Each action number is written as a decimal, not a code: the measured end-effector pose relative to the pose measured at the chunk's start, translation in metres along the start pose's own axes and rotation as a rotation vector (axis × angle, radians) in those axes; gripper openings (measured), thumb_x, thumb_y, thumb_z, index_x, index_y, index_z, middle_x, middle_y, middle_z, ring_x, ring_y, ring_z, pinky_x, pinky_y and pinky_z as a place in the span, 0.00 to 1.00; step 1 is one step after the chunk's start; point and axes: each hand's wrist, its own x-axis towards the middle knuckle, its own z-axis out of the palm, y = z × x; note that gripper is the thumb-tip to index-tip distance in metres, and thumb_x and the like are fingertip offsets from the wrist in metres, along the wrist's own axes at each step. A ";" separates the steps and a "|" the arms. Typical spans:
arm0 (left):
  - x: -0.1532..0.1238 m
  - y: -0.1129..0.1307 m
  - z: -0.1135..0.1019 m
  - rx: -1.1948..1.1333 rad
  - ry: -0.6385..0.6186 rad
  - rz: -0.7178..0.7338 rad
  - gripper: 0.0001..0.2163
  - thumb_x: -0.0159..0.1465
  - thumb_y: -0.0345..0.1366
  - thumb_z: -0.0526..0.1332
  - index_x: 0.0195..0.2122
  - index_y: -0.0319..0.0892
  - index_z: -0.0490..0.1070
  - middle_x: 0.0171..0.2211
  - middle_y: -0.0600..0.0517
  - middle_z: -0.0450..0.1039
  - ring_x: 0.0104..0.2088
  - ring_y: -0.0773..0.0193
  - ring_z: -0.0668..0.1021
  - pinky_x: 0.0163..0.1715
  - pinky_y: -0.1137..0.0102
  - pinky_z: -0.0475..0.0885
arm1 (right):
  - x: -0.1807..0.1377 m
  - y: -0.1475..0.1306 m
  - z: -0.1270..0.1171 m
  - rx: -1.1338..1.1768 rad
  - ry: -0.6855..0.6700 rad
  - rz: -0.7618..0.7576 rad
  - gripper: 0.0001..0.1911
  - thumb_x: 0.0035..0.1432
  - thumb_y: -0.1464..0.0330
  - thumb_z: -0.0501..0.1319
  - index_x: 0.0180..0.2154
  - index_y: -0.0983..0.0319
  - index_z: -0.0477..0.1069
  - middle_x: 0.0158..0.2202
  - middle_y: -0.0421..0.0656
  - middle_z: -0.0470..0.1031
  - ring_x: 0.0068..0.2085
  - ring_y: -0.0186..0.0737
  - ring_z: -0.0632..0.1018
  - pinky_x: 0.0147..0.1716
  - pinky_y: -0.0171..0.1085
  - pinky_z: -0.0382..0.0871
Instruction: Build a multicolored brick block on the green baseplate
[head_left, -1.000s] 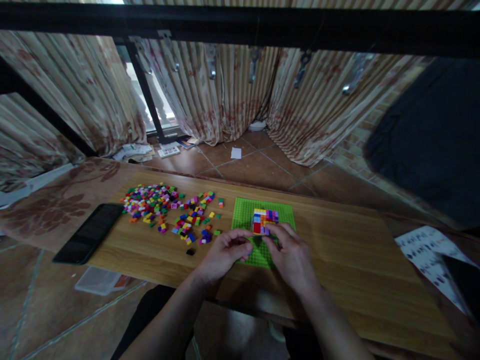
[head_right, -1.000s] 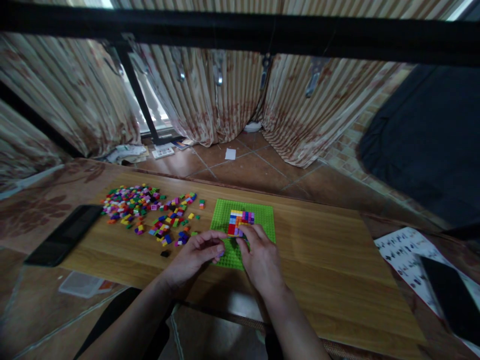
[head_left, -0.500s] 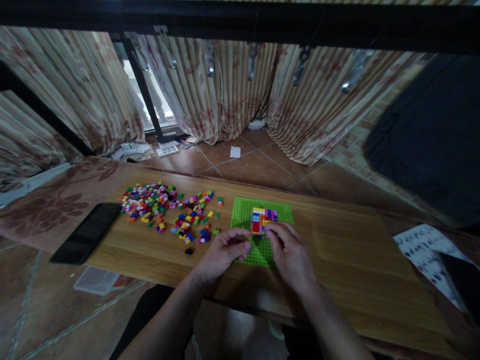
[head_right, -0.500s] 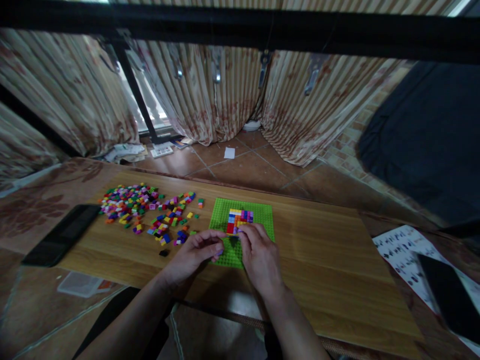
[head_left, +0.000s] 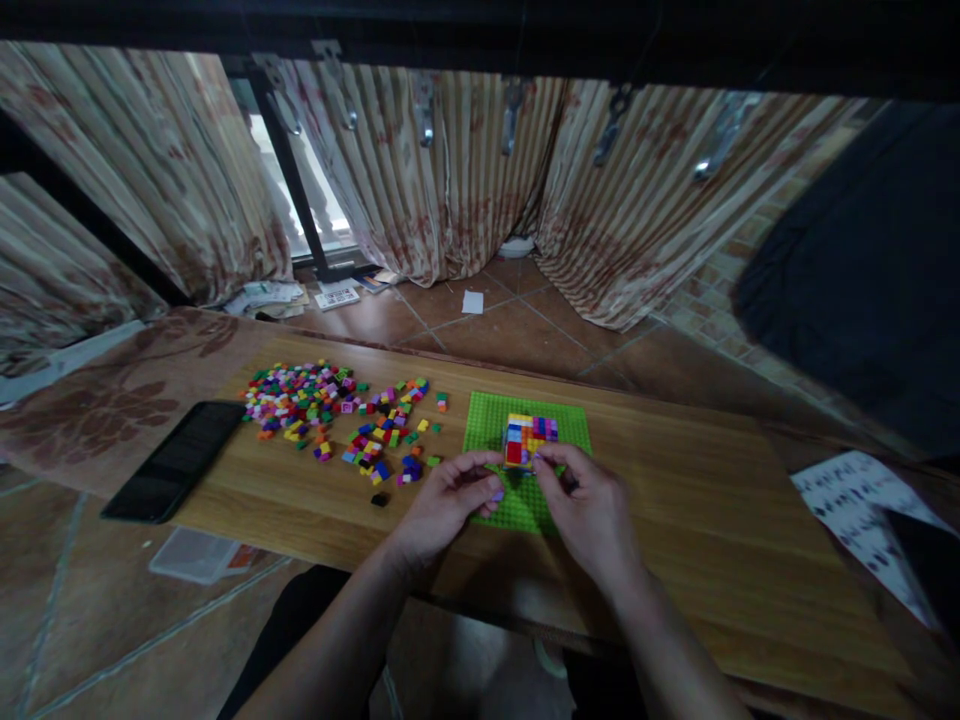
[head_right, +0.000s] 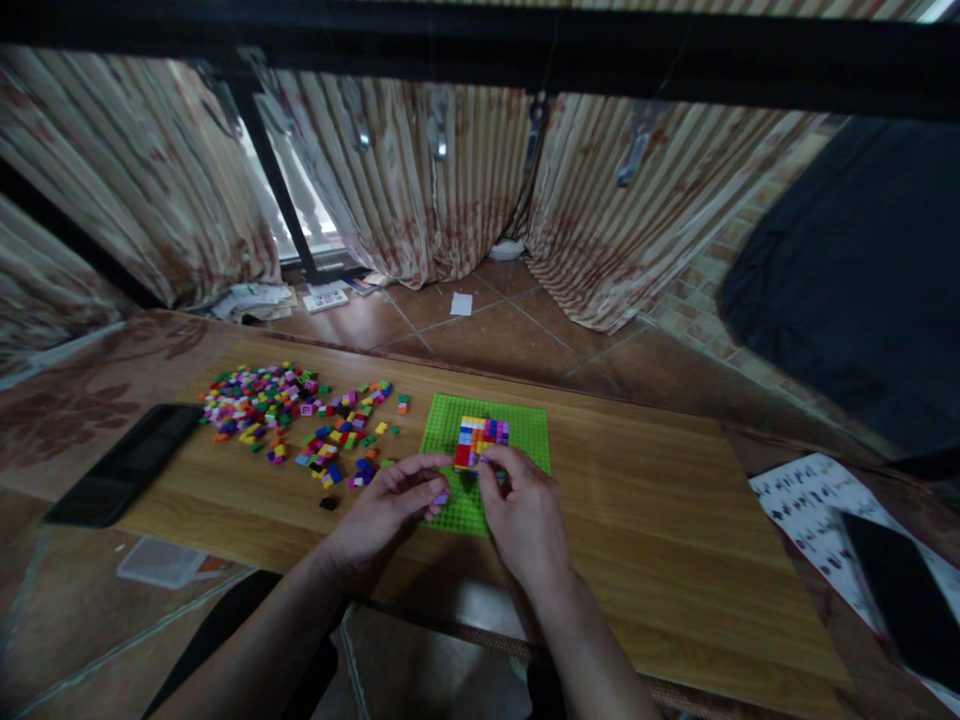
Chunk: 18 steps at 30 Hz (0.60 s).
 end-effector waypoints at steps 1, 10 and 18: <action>0.000 0.000 0.000 0.001 -0.001 0.005 0.22 0.55 0.40 0.73 0.48 0.38 0.74 0.28 0.54 0.74 0.27 0.71 0.72 0.29 0.73 0.66 | 0.001 0.000 0.000 0.001 -0.010 -0.006 0.08 0.62 0.65 0.60 0.38 0.59 0.77 0.32 0.41 0.80 0.27 0.36 0.76 0.29 0.34 0.68; 0.000 0.000 0.001 0.007 -0.034 0.025 0.22 0.55 0.40 0.73 0.48 0.38 0.74 0.27 0.55 0.73 0.26 0.71 0.71 0.29 0.72 0.66 | 0.004 -0.003 0.006 0.032 -0.002 0.005 0.09 0.63 0.64 0.60 0.36 0.59 0.78 0.32 0.41 0.79 0.30 0.37 0.77 0.33 0.36 0.69; 0.000 -0.002 0.001 0.005 -0.039 0.025 0.22 0.55 0.41 0.73 0.49 0.39 0.74 0.27 0.55 0.73 0.26 0.71 0.71 0.29 0.72 0.66 | 0.001 0.001 0.007 -0.011 0.066 -0.018 0.09 0.62 0.62 0.63 0.35 0.58 0.79 0.32 0.40 0.79 0.32 0.37 0.78 0.31 0.35 0.69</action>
